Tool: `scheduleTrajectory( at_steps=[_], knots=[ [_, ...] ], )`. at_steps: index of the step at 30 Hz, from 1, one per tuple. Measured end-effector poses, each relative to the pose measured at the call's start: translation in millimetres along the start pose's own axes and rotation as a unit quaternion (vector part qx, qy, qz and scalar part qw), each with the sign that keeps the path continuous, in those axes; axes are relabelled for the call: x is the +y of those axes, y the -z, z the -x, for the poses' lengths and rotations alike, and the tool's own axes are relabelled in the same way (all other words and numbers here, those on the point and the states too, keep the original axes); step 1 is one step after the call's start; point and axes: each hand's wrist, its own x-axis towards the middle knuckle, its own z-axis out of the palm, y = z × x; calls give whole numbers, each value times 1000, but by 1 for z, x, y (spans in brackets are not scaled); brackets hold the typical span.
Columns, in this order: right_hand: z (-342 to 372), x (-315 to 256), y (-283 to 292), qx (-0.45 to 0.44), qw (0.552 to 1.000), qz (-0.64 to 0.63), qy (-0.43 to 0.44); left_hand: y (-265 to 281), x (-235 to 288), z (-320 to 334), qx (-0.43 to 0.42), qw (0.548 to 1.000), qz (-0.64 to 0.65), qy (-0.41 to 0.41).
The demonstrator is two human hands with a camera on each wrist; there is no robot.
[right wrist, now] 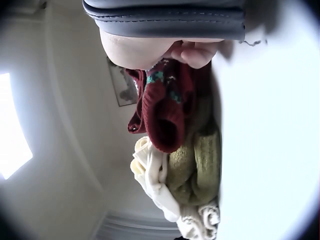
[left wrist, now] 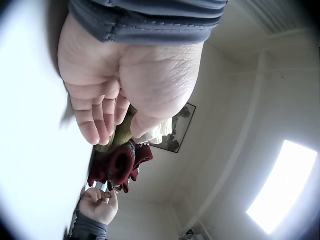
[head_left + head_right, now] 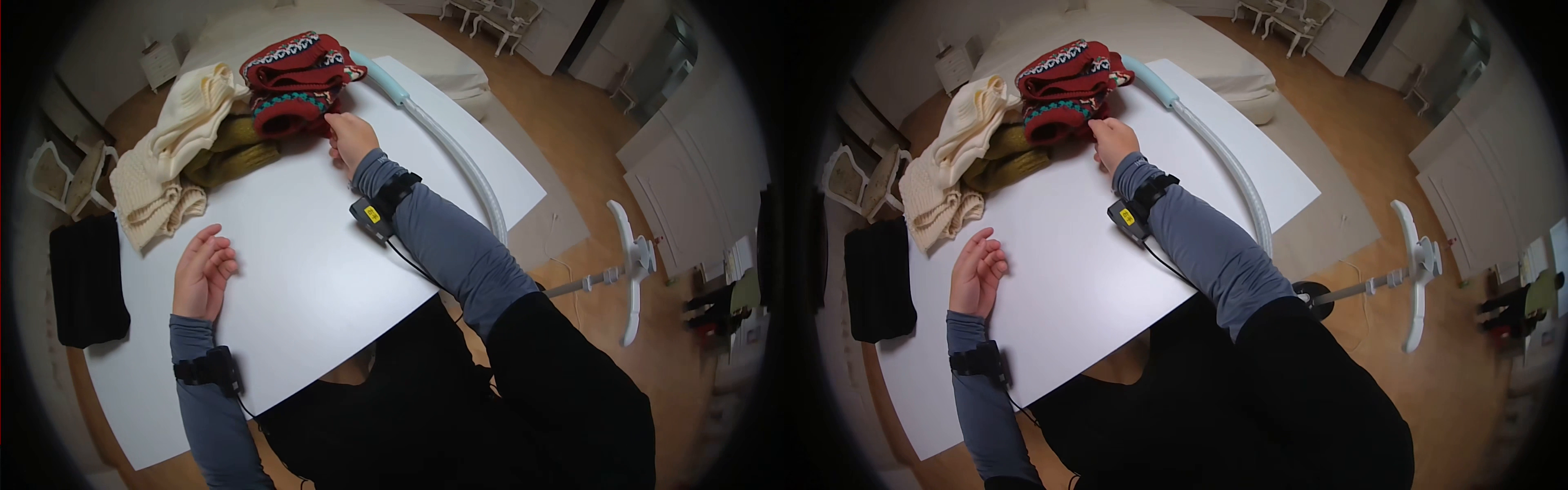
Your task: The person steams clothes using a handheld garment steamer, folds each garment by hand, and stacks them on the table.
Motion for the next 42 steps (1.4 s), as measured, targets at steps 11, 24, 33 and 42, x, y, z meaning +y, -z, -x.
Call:
scheduleTrajectory(
  at_steps=[11,24,33,42],
  knots=[
    [-5,12,0,-38,997,37,50,8,0,1,43,997,-63,-10],
    [-34,33,14,-92,969,181,143,1,4,2,37,996,-85,-8],
    [-30,34,9,-94,953,240,162,-1,4,4,36,995,-93,-12],
    [-23,36,2,-89,950,252,161,7,0,2,40,994,-96,-20]
  ],
)
